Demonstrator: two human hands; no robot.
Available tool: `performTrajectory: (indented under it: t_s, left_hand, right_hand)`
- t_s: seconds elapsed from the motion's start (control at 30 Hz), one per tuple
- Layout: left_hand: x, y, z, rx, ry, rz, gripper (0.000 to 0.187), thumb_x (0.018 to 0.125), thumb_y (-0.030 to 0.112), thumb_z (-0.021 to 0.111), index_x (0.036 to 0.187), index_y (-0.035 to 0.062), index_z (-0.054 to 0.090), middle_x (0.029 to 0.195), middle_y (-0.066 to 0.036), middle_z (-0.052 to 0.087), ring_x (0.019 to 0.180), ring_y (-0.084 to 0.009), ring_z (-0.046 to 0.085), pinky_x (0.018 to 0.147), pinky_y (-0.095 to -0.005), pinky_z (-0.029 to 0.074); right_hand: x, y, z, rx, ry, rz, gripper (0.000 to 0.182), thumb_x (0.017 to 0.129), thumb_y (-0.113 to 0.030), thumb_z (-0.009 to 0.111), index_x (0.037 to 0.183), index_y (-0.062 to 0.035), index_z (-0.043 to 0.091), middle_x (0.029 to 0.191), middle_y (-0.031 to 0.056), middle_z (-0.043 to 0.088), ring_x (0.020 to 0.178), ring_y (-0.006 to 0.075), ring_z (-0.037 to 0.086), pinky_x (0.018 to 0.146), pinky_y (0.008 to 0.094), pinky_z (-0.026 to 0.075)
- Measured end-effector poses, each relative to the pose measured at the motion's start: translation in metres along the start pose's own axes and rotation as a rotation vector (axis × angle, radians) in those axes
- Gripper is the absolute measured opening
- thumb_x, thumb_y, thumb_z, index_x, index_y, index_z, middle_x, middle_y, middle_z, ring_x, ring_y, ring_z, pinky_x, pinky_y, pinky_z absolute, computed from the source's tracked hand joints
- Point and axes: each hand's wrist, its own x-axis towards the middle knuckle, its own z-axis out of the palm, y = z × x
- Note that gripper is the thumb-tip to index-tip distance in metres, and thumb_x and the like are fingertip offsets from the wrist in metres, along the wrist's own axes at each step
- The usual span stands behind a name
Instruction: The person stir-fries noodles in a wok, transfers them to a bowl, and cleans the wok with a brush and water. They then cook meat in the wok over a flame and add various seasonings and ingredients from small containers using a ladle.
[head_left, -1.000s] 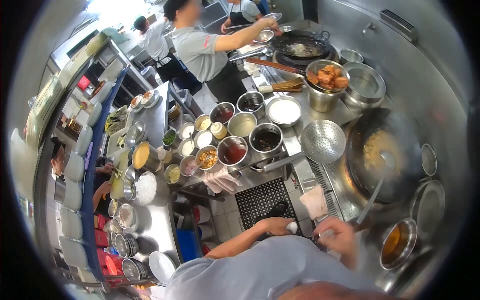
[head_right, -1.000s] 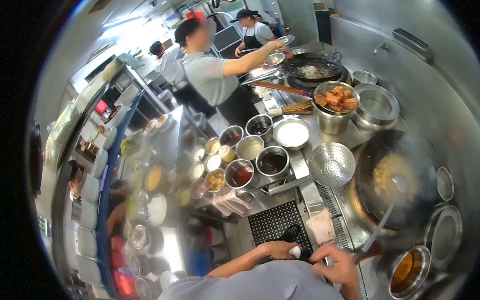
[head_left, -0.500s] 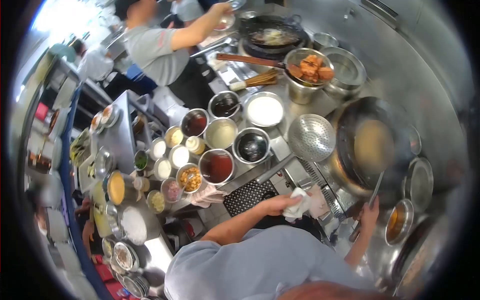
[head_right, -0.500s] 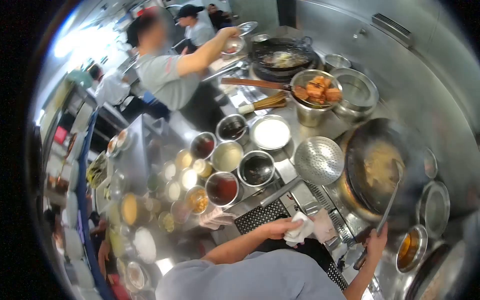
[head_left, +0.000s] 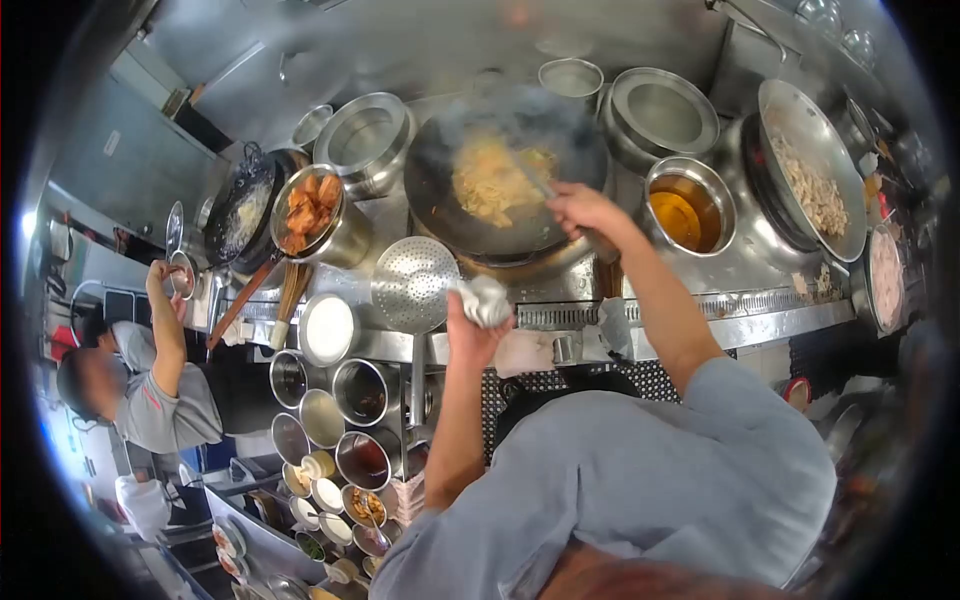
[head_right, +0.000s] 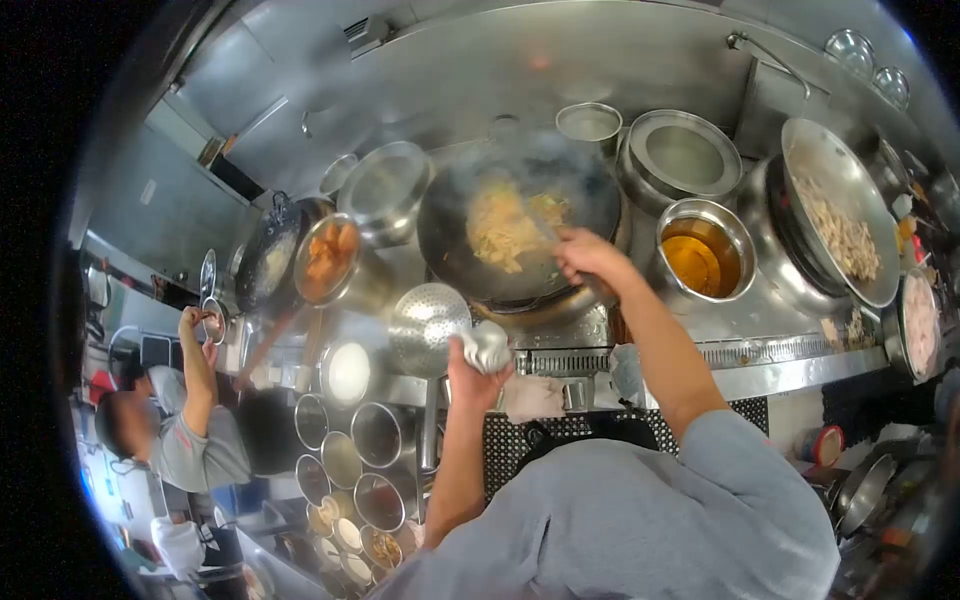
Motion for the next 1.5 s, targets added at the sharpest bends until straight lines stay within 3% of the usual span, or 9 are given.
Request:
performTrajectory:
  t_s: [0.17,0.33,0.4,0.5,0.63,0.67,0.97,1.23,1.5]
  left_hand:
    - [0.098,0.014,0.019,0.202,0.097,-0.104,0.029,0.092,0.038,0.054,0.099,0.0102,0.053,0.086,-0.007,0.062,0.071,-0.0223,0.063,0.051,-0.0317,0.053]
    - [0.106,-0.002,0.022,0.262,0.179,-0.067,0.011,0.083,0.014,0.057,0.093,0.0087,0.053,0.074,-0.007,0.058,0.062,-0.0209,0.059,0.045,-0.0292,0.049]
    - [0.079,-0.02,0.018,0.228,0.136,-0.074,0.012,0.084,0.013,0.056,0.095,0.0089,0.052,0.076,-0.007,0.058,0.063,-0.021,0.06,0.045,-0.0294,0.049]
    - [-0.002,-0.037,0.046,0.216,0.181,-0.081,0.016,0.086,0.013,0.053,0.101,0.01,0.05,0.081,-0.008,0.06,0.063,-0.0215,0.06,0.044,-0.0302,0.048]
    - [0.011,-0.033,0.043,0.178,0.154,-0.001,0.017,0.087,0.013,0.053,0.104,0.0098,0.05,0.084,-0.009,0.06,0.066,-0.022,0.06,0.044,-0.0299,0.047]
    - [0.043,-0.03,0.026,0.275,0.079,0.051,0.016,0.087,0.013,0.053,0.102,0.0091,0.051,0.085,-0.009,0.06,0.067,-0.0221,0.061,0.044,-0.0294,0.047]
    - [0.012,0.0,0.061,0.209,0.056,-0.073,0.014,0.089,0.02,0.052,0.099,0.0091,0.053,0.083,-0.01,0.061,0.072,-0.0205,0.063,0.045,-0.0269,0.046]
    - [-0.021,-0.057,0.018,0.406,0.228,-0.014,0.017,0.086,0.008,0.05,0.103,0.0106,0.048,0.082,-0.01,0.058,0.057,-0.0213,0.056,0.04,-0.0324,0.045]
    - [0.092,0.008,0.027,0.309,0.139,-0.014,0.023,0.089,0.025,0.053,0.104,0.0074,0.051,0.085,-0.01,0.059,0.062,-0.0253,0.06,0.044,-0.0304,0.047]
  right_hand:
    - [-0.052,0.011,0.012,-0.481,-0.215,-0.192,0.055,0.09,-0.015,0.049,0.142,-0.0089,0.034,0.065,0.0064,0.053,0.041,0.0126,0.048,0.04,0.0302,0.043]
    - [-0.114,0.029,-0.017,-0.854,-0.163,-0.152,0.06,0.09,-0.02,0.047,0.147,-0.0155,0.027,0.084,0.021,0.065,0.07,0.0279,0.066,0.065,0.0408,0.052]
    - [-0.133,0.007,-0.018,-0.986,-0.051,-0.007,0.063,0.09,-0.022,0.047,0.147,-0.0127,0.024,0.099,0.028,0.064,0.087,0.0345,0.066,0.079,0.0434,0.05]
    - [-0.123,0.018,-0.01,-1.026,0.098,-0.135,0.063,0.09,-0.023,0.049,0.147,-0.0084,0.025,0.102,0.0283,0.063,0.086,0.0352,0.065,0.079,0.044,0.05]
    - [-0.145,0.018,0.002,-0.798,0.162,-0.254,0.063,0.089,-0.022,0.053,0.144,-0.0045,0.03,0.095,0.0256,0.065,0.072,0.0324,0.066,0.07,0.0401,0.051]
    - [-0.167,-0.007,0.013,-0.732,0.129,-0.104,0.063,0.087,-0.021,0.054,0.144,-0.0052,0.031,0.085,0.0185,0.066,0.058,0.0228,0.062,0.06,0.0346,0.051]
    - [-0.192,-0.044,0.01,-0.849,-0.195,0.013,0.062,0.084,-0.016,0.049,0.142,-0.0005,0.032,0.086,0.0212,0.065,0.057,0.0263,0.063,0.059,0.0372,0.051]
    - [-0.157,-0.014,0.023,-1.016,0.17,-0.359,0.06,0.084,-0.012,0.047,0.14,-0.001,0.031,0.088,0.0299,0.063,0.076,0.0366,0.066,0.075,0.0456,0.05]
    - [-0.184,0.016,-0.002,-0.813,0.287,-0.126,0.062,0.084,-0.016,0.05,0.143,-0.0037,0.033,0.088,0.0251,0.065,0.058,0.0287,0.063,0.063,0.0384,0.051]
